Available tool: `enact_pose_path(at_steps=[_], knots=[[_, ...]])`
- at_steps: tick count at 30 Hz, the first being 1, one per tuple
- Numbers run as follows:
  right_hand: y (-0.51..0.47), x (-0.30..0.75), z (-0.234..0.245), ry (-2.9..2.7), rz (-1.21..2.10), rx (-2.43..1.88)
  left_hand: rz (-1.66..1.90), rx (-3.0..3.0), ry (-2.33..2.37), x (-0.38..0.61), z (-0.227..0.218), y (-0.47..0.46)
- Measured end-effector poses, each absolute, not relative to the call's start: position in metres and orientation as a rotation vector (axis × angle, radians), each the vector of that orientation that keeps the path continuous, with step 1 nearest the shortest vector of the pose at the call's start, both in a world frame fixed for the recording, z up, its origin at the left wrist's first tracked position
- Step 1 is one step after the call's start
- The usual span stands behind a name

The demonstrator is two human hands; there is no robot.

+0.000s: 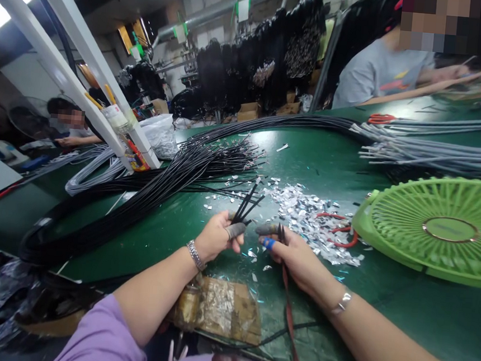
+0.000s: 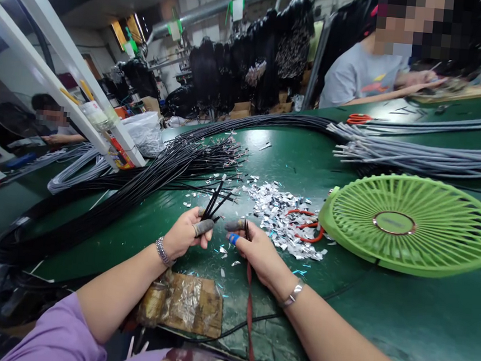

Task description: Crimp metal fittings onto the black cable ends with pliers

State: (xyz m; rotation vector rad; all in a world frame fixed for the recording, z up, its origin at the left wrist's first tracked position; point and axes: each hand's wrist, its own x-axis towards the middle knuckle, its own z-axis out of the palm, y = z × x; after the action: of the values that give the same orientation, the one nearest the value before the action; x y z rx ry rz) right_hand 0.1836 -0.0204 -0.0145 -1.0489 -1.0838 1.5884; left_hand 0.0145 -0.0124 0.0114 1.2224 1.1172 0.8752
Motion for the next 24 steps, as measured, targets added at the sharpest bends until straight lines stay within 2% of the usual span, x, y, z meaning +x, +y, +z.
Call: enact_pose_path(at_steps=[16,24], knots=[[-0.0153,0.1875,-0.0223,-1.537,1.087,-1.092,0.738,1.218,1.091,0.0147,0.0153,-0.0124],[-0.0163,0.1874,-0.0188,-1.535,1.045,-1.065,0.668,1.205,1.072,0.0133,0.0154,-0.0113]])
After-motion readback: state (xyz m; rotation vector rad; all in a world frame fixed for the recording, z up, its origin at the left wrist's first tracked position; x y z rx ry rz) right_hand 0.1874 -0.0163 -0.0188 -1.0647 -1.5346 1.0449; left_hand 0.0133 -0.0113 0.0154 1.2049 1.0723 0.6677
